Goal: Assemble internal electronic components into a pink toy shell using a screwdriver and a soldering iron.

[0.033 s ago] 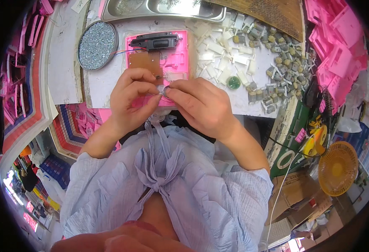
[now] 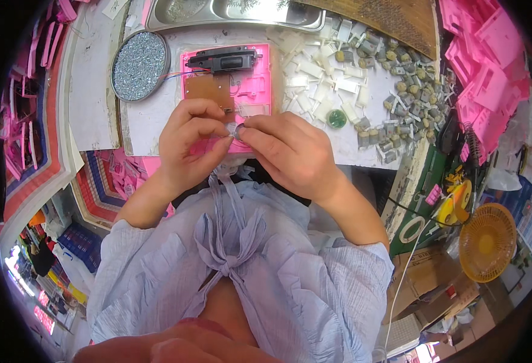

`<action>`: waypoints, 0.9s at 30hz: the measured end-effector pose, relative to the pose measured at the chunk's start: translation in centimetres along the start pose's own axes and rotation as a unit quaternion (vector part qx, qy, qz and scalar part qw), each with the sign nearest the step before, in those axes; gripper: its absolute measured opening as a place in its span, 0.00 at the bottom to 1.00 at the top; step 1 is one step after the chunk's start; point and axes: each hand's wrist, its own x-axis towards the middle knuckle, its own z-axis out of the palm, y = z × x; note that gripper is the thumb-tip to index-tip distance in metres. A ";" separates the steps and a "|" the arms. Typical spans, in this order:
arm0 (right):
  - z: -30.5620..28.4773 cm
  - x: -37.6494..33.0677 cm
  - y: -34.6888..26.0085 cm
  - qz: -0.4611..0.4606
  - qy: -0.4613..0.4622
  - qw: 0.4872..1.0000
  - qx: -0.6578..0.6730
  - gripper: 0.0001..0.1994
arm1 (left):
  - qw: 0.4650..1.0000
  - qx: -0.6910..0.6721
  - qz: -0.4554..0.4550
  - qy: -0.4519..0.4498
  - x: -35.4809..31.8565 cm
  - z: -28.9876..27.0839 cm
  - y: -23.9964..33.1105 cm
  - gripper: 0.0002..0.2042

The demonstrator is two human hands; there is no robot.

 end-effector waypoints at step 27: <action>-0.1 0.1 1.6 -0.009 0.010 0.999 -0.034 0.20 | 0.996 0.083 0.034 -0.013 1.0 -2.1 -1.4 0.19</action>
